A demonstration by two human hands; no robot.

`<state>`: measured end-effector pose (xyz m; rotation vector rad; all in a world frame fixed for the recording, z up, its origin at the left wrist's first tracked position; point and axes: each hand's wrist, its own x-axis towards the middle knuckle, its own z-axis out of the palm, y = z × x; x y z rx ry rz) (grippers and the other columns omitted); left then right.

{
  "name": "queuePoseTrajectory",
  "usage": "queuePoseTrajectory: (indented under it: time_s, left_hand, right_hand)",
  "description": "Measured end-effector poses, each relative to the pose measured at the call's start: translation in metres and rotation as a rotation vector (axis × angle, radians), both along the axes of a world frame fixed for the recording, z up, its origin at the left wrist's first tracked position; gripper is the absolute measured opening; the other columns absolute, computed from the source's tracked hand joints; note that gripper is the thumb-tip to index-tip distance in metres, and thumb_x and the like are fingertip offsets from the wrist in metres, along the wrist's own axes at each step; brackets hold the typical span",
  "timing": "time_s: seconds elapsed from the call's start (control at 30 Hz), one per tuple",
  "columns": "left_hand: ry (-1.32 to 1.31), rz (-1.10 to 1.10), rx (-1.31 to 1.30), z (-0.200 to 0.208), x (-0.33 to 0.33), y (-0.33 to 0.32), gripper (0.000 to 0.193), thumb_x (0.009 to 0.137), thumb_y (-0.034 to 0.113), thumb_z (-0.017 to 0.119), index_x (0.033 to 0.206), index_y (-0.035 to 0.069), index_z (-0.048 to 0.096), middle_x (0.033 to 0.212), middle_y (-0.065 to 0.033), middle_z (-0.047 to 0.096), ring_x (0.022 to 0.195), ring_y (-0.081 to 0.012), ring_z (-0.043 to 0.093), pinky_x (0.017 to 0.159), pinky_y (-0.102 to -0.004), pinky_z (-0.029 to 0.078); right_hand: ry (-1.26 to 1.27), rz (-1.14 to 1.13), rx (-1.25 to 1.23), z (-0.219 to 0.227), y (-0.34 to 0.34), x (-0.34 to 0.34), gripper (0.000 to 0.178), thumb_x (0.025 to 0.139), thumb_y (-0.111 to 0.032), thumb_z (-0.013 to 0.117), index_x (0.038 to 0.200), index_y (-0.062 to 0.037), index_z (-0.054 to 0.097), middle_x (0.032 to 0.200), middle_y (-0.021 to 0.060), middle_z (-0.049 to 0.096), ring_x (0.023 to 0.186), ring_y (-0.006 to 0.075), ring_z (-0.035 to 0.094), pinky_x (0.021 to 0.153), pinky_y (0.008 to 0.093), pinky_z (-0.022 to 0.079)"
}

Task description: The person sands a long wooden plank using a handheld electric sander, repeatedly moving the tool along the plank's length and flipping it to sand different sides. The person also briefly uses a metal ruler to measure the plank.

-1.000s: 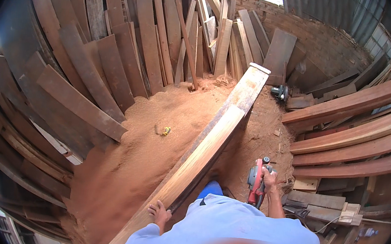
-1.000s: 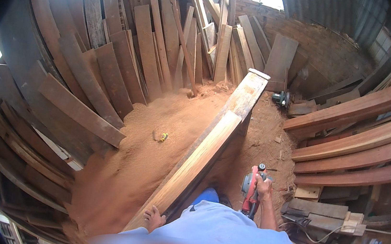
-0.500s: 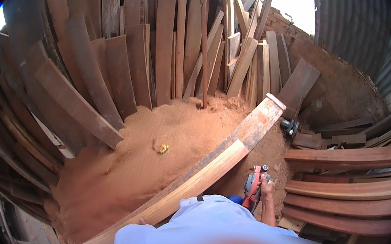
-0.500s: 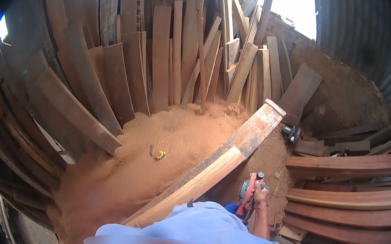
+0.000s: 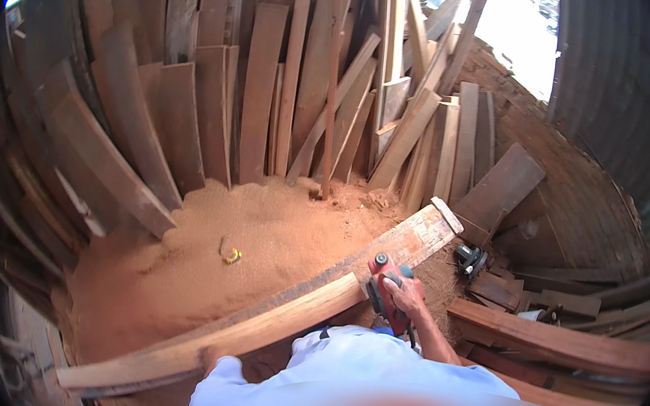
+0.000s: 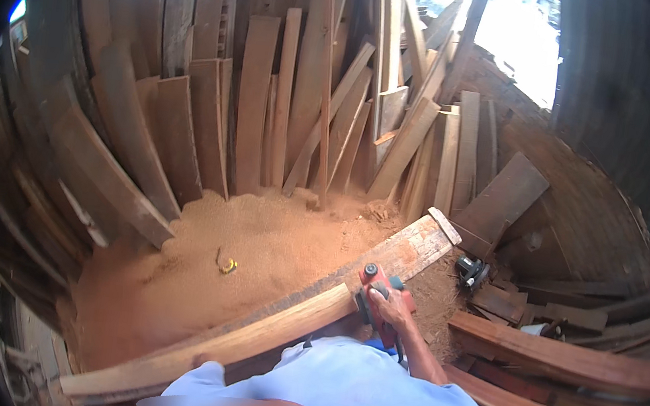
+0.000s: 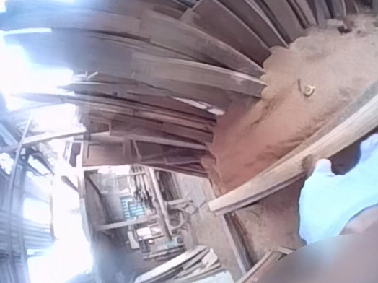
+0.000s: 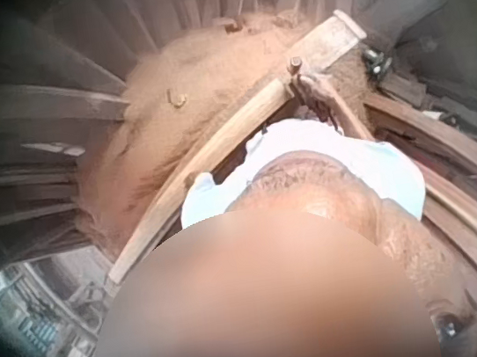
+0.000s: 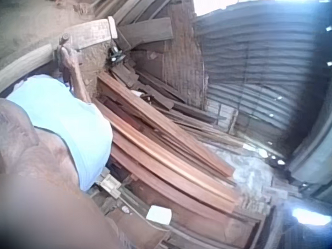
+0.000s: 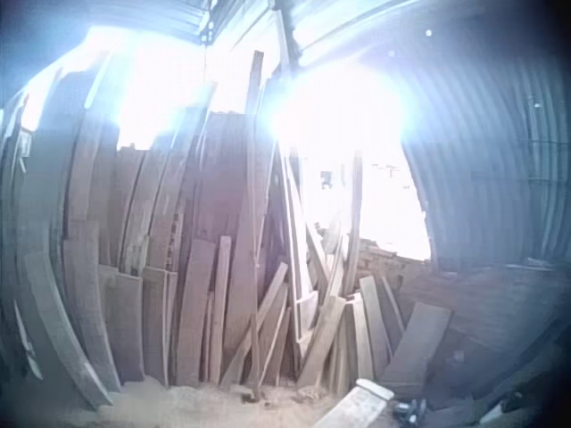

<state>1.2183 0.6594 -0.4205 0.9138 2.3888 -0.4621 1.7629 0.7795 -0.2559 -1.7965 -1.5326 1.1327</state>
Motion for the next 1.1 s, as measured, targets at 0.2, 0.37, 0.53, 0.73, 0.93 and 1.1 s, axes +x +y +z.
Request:
queuePoseTrajectory:
  time_s: [0.2,0.37,0.53,0.73,0.93,1.1]
  left_hand:
    - [-0.106,0.01,0.141,0.019,0.126,0.021,0.089,0.092,0.048,0.048,0.154,-0.008,0.016,0.161,-0.0299,0.01,0.151,-0.0445,0.003,0.122,-0.0518,-0.003]
    - [-0.141,-0.113,0.243,0.01,0.207,0.024,0.085,0.086,0.029,0.053,0.155,-0.005,0.016,0.16,-0.0349,0.001,0.146,-0.0552,-0.009,0.119,-0.0601,-0.007]
    - [-0.163,-0.075,0.361,0.024,0.22,0.022,0.078,0.084,0.018,0.053,0.151,-0.008,0.023,0.156,-0.0417,0.005,0.144,-0.0602,-0.003,0.118,-0.0635,-0.001]
    - [-0.12,-0.118,0.343,0.019,0.228,0.045,0.078,0.084,0.023,0.055,0.151,-0.006,0.027,0.157,-0.0393,0.008,0.146,-0.0583,0.0,0.118,-0.0627,0.0]
    - [-0.115,0.055,0.137,0.036,0.231,0.053,0.076,0.09,0.023,0.056,0.157,0.007,0.022,0.163,-0.0277,0.002,0.15,-0.0466,-0.005,0.122,-0.055,0.005]
    - [0.058,0.364,0.265,0.018,0.296,0.057,0.071,0.09,0.025,0.057,0.156,0.021,0.03,0.162,-0.0271,0.007,0.15,-0.0456,0.002,0.123,-0.0509,0.005]
  right_hand:
    - [0.116,0.119,-0.2,0.039,0.06,0.009,0.032,0.094,-0.032,0.06,0.095,-0.0011,0.067,0.081,0.0048,0.064,0.076,0.0142,0.06,0.065,0.0348,0.05]
    - [0.105,0.37,-0.227,-0.023,0.089,0.005,0.032,0.096,-0.037,0.06,0.091,-0.0062,0.068,0.066,-0.0007,0.056,0.058,0.0085,0.052,0.05,0.0284,0.042]
    - [0.18,0.509,-0.286,-0.08,0.123,-0.02,0.036,0.098,-0.043,0.059,0.086,-0.0088,0.066,0.066,-0.001,0.055,0.056,0.0088,0.048,0.05,0.0289,0.04]
    - [0.014,0.82,-0.182,-0.065,0.166,-0.074,0.044,0.099,-0.041,0.055,0.077,-0.003,0.06,0.06,0.004,0.05,0.055,0.0155,0.047,0.051,0.0363,0.039]
    - [0.114,1.135,-0.244,-0.039,0.189,-0.122,0.05,0.098,-0.047,0.055,0.081,-0.0007,0.061,0.063,0.0054,0.058,0.057,0.0148,0.056,0.053,0.0331,0.046]
    - [0.156,1.302,-0.323,-0.052,0.195,-0.096,0.052,0.097,-0.05,0.055,0.085,-0.0001,0.058,0.063,0.0052,0.056,0.055,0.0145,0.055,0.052,0.0318,0.046]
